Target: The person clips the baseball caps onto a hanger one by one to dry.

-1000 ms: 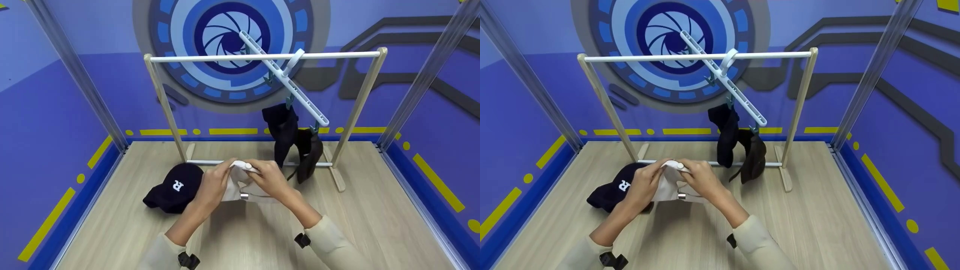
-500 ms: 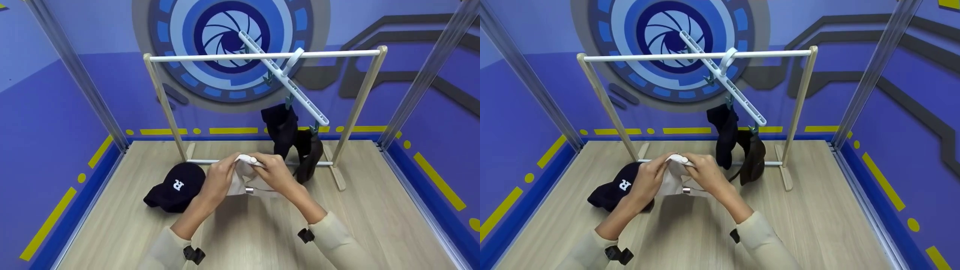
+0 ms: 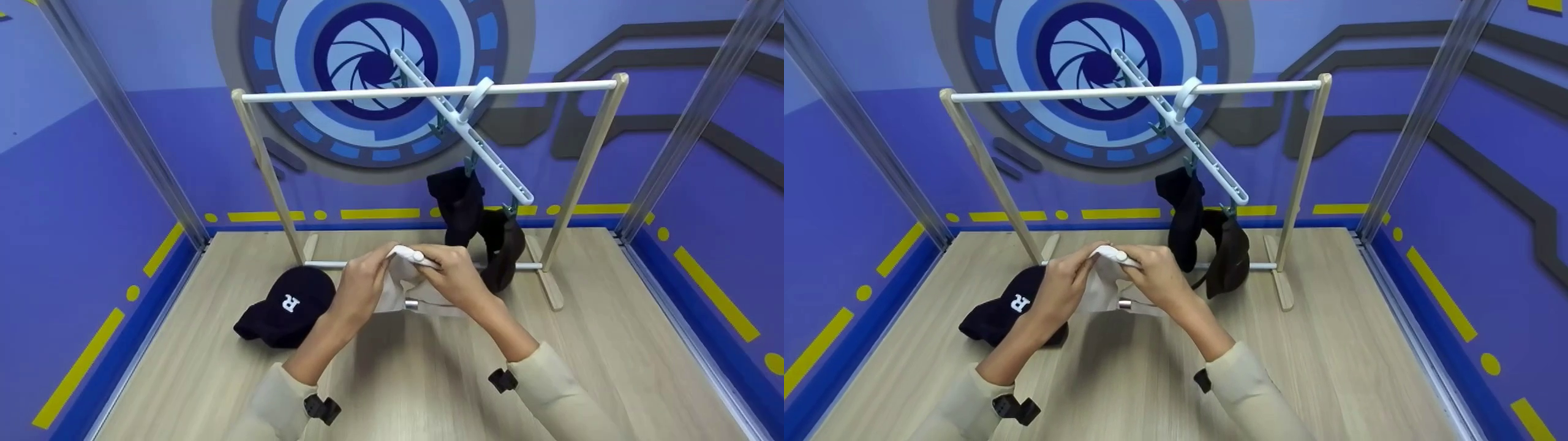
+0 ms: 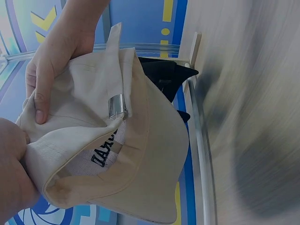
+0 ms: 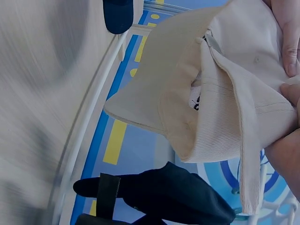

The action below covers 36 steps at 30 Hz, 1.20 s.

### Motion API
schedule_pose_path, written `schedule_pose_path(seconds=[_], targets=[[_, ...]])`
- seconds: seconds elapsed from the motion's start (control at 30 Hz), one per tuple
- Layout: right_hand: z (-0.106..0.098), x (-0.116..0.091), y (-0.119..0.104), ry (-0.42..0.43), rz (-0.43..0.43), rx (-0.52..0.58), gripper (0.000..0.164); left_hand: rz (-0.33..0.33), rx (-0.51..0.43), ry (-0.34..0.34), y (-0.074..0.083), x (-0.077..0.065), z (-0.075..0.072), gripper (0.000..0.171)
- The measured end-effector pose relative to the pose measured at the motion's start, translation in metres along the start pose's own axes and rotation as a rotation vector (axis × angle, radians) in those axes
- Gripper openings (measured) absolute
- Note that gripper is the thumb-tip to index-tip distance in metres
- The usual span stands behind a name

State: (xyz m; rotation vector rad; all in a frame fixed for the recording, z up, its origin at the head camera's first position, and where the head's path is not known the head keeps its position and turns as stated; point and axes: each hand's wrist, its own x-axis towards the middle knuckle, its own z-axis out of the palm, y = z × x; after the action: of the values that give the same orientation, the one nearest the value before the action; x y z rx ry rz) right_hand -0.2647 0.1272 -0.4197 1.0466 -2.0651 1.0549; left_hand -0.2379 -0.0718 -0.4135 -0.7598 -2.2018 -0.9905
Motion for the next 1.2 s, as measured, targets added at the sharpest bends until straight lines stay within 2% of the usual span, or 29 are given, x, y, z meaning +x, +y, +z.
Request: schedule_pose_path(seconds=[0.67, 0.93, 1.2], targets=[[-0.008, 0.005, -0.003, 0.041, 0.033, -0.039, 0.021, 0.002, -0.021, 0.006, 0.004, 0.013, 0.002, 0.024], [-0.012, 0.008, -0.004, 0.049, 0.062, -0.025, 0.024, 0.032, -0.019, 0.043, 0.007, 0.02, 0.004, 0.024], [-0.014, 0.014, -0.004, 0.074, 0.058, -0.054, 0.023, 0.028, -0.032, 0.051, 0.006, 0.027, 0.005, 0.024]])
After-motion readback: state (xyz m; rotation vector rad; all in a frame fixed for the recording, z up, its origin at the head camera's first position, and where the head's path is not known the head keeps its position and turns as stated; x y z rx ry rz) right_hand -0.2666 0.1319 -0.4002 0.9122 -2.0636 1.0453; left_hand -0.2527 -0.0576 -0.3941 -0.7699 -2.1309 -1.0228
